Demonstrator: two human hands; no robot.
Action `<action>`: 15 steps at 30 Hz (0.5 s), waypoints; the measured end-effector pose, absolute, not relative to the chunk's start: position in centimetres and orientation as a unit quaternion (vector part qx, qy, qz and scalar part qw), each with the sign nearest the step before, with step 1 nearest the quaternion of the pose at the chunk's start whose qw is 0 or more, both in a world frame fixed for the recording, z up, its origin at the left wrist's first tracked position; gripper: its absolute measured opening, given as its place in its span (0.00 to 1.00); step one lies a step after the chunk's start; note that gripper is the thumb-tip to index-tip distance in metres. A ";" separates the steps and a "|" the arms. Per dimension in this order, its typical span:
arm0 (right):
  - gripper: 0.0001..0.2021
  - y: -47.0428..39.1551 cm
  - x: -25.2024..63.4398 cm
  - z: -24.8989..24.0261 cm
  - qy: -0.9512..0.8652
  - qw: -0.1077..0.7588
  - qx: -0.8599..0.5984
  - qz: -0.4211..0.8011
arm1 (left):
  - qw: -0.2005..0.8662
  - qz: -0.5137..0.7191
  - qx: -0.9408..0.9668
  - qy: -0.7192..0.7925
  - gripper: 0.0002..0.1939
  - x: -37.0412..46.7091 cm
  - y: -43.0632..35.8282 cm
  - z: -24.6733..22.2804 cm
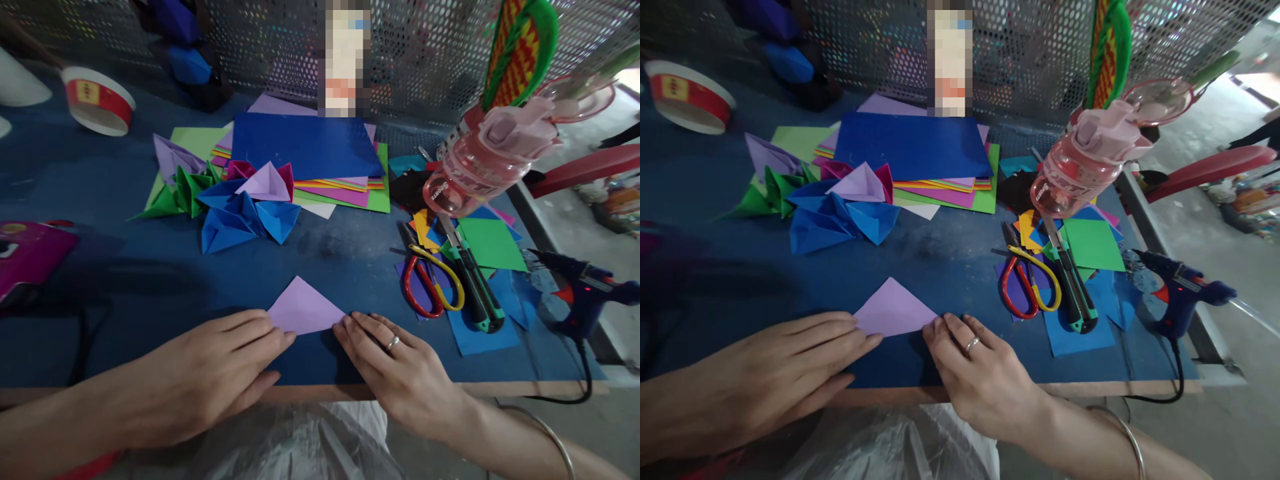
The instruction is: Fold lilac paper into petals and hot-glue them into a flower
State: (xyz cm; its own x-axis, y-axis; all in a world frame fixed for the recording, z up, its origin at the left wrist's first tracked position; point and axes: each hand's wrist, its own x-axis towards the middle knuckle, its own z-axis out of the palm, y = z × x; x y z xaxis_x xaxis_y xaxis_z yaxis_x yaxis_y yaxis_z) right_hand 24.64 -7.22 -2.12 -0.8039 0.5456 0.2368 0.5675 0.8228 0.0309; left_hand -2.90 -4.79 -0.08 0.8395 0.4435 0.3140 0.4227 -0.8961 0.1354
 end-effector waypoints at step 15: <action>0.21 -7.3 24.7 -2.2 -0.948 0.099 -0.297 -0.059 | 0.002 0.201 0.952 0.231 0.16 -5.9 -5.0 0.8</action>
State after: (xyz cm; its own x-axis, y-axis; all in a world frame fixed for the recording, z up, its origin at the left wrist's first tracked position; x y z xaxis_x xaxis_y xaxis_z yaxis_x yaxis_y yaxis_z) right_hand 24.71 -7.31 -2.18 -0.8033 0.5520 0.2236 0.5754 0.8162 0.0524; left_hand -5.88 -4.95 0.81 0.8127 0.4406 0.3813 0.4388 -0.8933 0.0971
